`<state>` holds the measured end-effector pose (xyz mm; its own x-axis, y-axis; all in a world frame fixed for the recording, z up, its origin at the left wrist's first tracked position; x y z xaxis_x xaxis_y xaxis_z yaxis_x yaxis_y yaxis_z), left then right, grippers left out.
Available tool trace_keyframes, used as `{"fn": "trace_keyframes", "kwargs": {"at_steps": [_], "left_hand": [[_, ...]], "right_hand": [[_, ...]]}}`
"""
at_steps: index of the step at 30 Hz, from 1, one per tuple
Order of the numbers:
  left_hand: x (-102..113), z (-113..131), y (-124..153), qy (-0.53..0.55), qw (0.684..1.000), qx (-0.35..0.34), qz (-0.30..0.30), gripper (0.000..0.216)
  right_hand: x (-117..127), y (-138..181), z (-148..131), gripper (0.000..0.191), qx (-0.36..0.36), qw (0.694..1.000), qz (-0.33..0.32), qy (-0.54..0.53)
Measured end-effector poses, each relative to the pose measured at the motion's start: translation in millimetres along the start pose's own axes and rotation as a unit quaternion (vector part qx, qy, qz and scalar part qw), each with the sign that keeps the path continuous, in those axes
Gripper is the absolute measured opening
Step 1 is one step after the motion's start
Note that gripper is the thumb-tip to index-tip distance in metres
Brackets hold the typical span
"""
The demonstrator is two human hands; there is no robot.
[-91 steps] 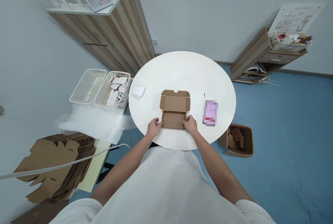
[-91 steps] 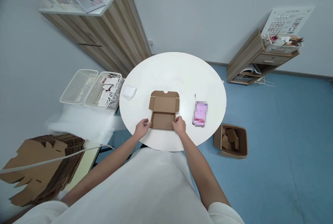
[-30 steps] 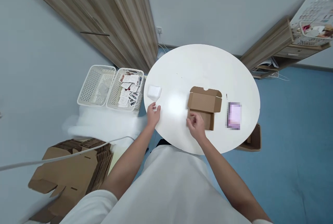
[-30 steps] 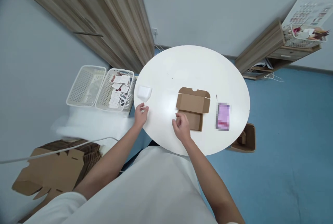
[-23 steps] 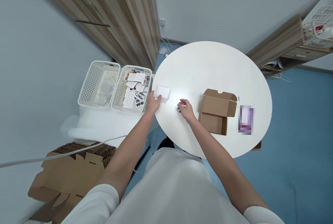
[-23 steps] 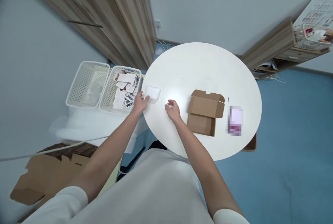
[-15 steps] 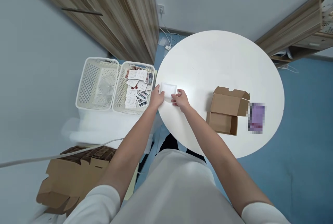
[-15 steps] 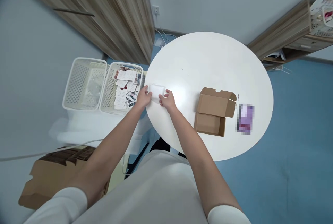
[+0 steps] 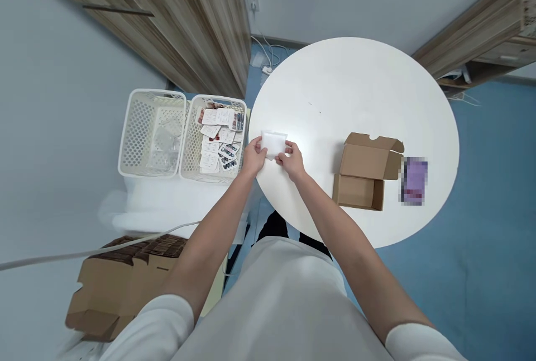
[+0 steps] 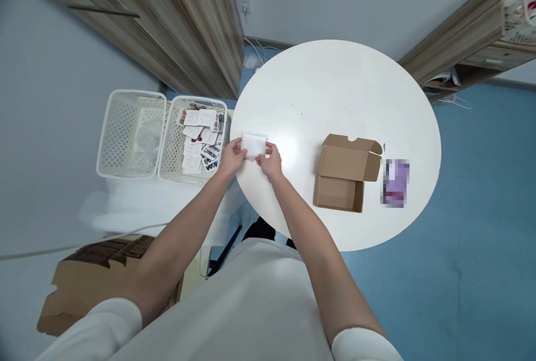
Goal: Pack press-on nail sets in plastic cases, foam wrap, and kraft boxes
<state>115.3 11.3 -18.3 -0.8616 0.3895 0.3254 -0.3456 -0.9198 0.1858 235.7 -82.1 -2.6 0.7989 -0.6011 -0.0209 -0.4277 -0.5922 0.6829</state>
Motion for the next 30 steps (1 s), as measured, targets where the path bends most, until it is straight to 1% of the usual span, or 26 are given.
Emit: {"fn": "trace_keyframes", "kwargs": {"at_steps": [5, 8, 10, 12, 15, 18, 21, 24, 26, 27, 30], "left_hand": [[-13.5, 25.3, 22.9, 0.024, 0.999, -0.014, -0.02, 0.046], [-27.8, 45.5, 41.9, 0.051, 0.997, -0.028, -0.043, 0.047], [-40.9, 58.8, 57.0, 0.066, 0.995, -0.037, -0.059, 0.047], [-57.7, 72.2, 74.4, 0.082, 0.992, -0.053, -0.078, 0.046], [-89.8, 89.5, 103.8, 0.108, 0.985, -0.072, -0.11, 0.047], [-126.8, 100.2, 132.6, 0.133, 0.979, -0.059, -0.144, 0.049], [-161.8, 107.1, 154.6, 0.142, 0.973, -0.037, -0.179, 0.051], [-190.0, 114.5, 167.7, 0.123, 0.965, -0.049, -0.227, 0.05], [-203.3, 118.3, 172.3, 0.093, 0.961, -0.069, -0.251, 0.049], [-207.8, 118.9, 173.4, 0.074, 0.961, -0.077, -0.254, 0.048], [-215.1, 115.9, 173.7, 0.01, 0.969, -0.079, -0.236, 0.045]], "right_hand": [[28.4, 27.5, -7.0, 0.047, 0.032, 0.999, 0.003, -0.01], [52.1, 52.5, -12.0, 0.049, 0.052, 0.998, 0.004, -0.022], [72.1, 71.3, -14.0, 0.05, 0.066, 0.997, 0.005, -0.033], [95.9, 90.4, -13.6, 0.051, 0.074, 0.996, 0.008, -0.047], [138.1, 116.5, -7.9, 0.053, 0.075, 0.996, 0.016, -0.053], [184.0, 134.8, 1.1, 0.054, 0.079, 0.995, 0.027, -0.045], [224.4, 142.0, 11.3, 0.056, 0.07, 0.996, 0.018, -0.048], [252.6, 140.8, 18.8, 0.057, 0.058, 0.997, -0.01, -0.049], [265.3, 136.8, 22.2, 0.057, 0.052, 0.997, -0.022, -0.047], [270.0, 134.0, 24.0, 0.058, 0.048, 0.998, -0.023, -0.044], [277.9, 123.4, 30.5, 0.059, 0.032, 0.999, -0.018, -0.022]]}}
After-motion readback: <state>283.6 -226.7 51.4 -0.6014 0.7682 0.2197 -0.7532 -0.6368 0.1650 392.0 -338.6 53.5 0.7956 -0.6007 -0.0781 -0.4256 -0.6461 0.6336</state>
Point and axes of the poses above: each hand's wrist, its own y-axis away from the middle knuckle, its own x-axis out of the back of the hand, z = x × y, the point moved 6 cm from there along -y, towards the middle knuckle, and after that the axes turned 9 degrees about -x, right-handed, at the moved point
